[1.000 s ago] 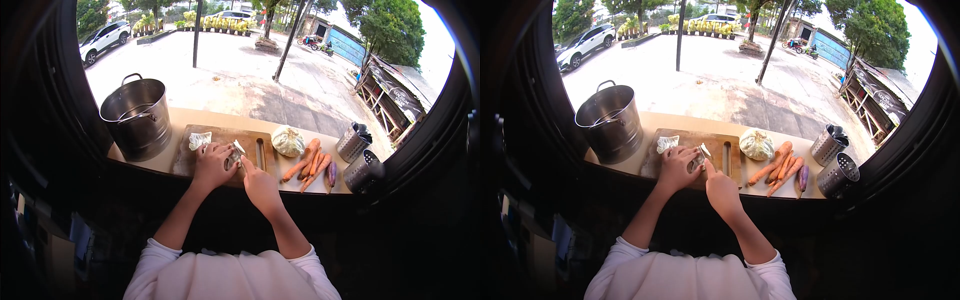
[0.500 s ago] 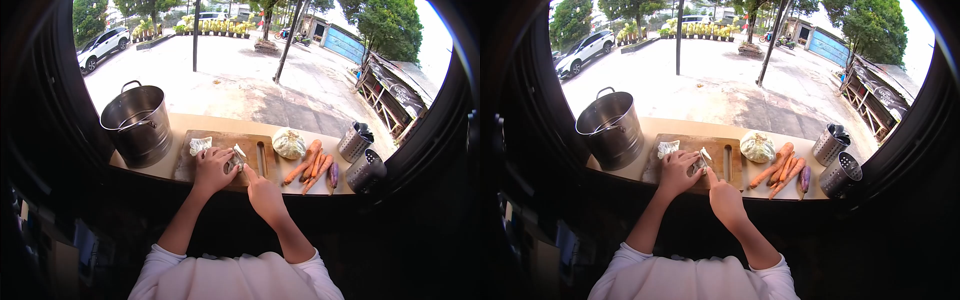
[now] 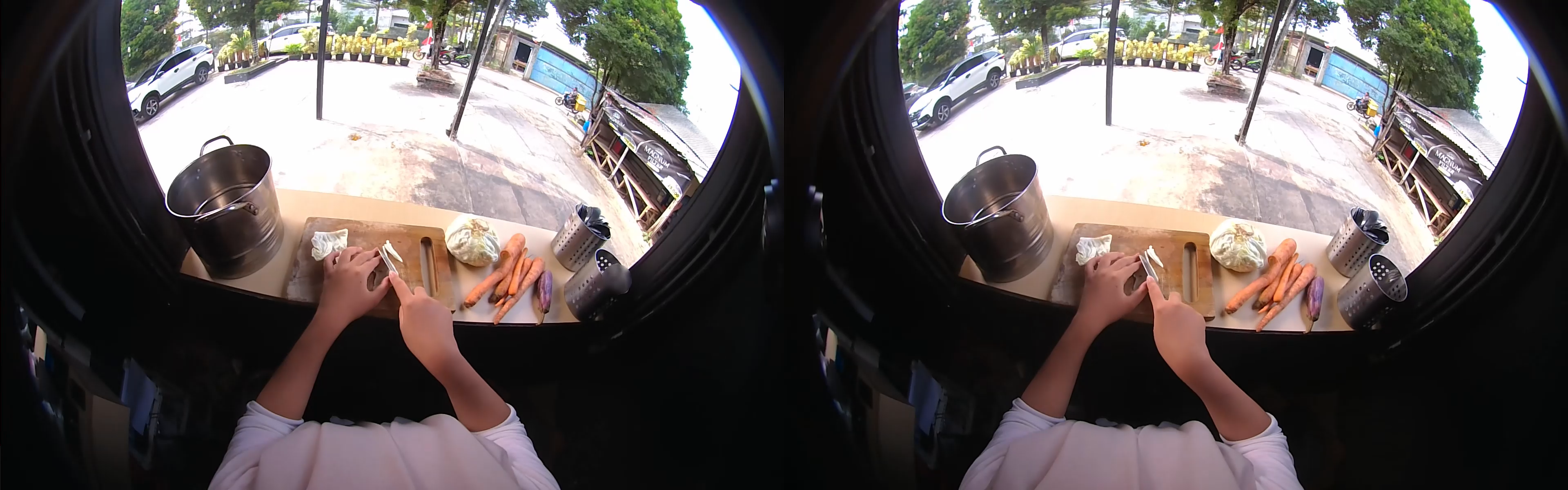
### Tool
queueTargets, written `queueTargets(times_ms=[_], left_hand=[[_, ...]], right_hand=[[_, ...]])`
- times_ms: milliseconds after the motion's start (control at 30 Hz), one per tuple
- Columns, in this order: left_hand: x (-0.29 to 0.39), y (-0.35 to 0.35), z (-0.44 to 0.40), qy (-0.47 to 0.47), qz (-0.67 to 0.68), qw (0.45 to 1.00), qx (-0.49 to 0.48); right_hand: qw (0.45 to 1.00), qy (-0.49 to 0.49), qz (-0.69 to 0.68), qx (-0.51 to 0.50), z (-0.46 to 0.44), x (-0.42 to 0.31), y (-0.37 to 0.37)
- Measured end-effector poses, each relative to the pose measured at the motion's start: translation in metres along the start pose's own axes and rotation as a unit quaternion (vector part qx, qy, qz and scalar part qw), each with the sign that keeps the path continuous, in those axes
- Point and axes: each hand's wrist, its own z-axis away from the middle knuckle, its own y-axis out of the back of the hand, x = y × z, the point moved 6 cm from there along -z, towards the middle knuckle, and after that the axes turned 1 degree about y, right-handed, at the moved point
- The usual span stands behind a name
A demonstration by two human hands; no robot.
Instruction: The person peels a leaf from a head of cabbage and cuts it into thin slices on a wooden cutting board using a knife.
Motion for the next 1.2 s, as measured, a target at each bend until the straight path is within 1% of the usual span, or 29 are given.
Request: queueTargets(times_ms=[200,333,500,600,700,800,900,1100,1200], left_hand=[[-0.005,-0.007,0.002,-0.004,0.022,1.000,0.011],[-0.003,-0.001,0.000,-0.007,0.004,1.000,0.011],[-0.002,0.001,-0.001,-0.009,0.021,1.000,0.022],[-0.004,-0.001,0.001,-0.010,0.028,0.999,0.027],[-0.005,-0.001,0.001,-0.012,0.033,0.999,0.027],[-0.005,-0.002,0.002,-0.014,0.043,0.999,0.030],[-0.006,-0.003,0.002,-0.014,0.052,0.998,0.028],[-0.009,-0.006,0.003,-0.009,0.070,0.997,0.018],[-0.008,-0.005,0.002,-0.007,0.068,0.998,0.009]], right_hand=[[1.000,-0.002,0.006,-0.001,0.004,0.001,0.003],[0.998,-0.015,-0.055,0.006,0.002,0.005,0.008],[0.989,-0.036,-0.144,0.020,0.004,0.012,0.017],[0.994,-0.047,-0.102,-0.005,0.012,0.011,0.018],[0.991,-0.090,-0.096,-0.014,0.023,0.002,0.027],[0.993,-0.084,-0.084,0.006,0.036,-0.001,0.030],[0.992,-0.102,-0.073,-0.021,0.046,-0.004,0.042],[0.988,-0.123,-0.086,-0.041,0.055,-0.001,0.052],[0.990,-0.104,-0.093,-0.028,0.053,0.003,0.045]])
